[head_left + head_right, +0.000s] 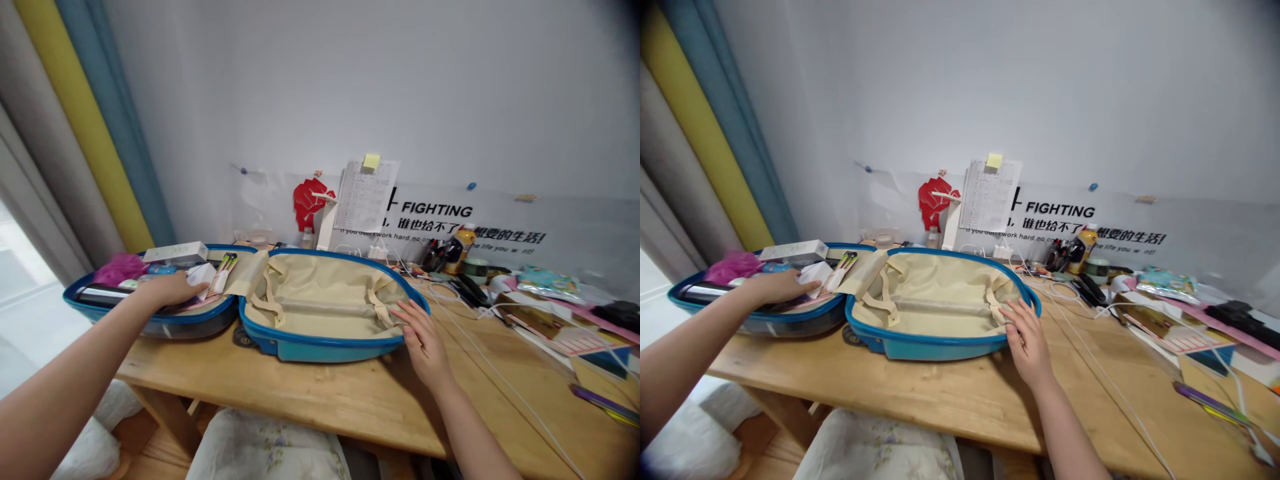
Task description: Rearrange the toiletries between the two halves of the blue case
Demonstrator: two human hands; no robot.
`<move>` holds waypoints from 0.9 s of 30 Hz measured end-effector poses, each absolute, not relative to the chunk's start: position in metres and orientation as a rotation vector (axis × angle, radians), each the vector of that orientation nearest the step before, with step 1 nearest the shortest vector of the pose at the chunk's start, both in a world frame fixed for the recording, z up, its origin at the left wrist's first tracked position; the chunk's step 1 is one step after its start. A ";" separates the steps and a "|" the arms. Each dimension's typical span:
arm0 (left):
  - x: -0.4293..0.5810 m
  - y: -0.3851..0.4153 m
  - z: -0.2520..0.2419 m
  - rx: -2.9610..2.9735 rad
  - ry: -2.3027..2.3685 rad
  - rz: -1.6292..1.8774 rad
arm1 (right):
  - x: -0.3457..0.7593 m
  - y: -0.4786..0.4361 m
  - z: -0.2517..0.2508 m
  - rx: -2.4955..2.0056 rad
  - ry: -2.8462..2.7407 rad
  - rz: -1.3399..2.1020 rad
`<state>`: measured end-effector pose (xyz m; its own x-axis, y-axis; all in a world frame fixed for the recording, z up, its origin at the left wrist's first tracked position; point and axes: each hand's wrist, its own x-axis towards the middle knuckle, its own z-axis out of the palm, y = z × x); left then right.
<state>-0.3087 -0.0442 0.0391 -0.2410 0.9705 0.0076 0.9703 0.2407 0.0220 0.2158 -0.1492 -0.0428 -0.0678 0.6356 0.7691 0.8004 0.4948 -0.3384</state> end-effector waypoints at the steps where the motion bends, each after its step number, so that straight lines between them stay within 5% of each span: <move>1: -0.307 -0.045 0.041 1.902 2.465 0.000 | 0.216 -0.149 -0.043 -1.212 -1.776 -0.213; 18: -0.268 -0.089 0.080 2.074 2.677 0.388 | 0.212 -0.158 -0.050 -1.258 -1.717 -0.253; 22: -0.225 -0.095 0.093 2.373 2.289 0.566 | 0.211 -0.158 -0.049 -1.251 -1.715 -0.260; 27: -0.140 -0.096 0.093 2.698 1.588 0.372 | 0.211 -0.158 -0.050 -1.267 -1.701 -0.237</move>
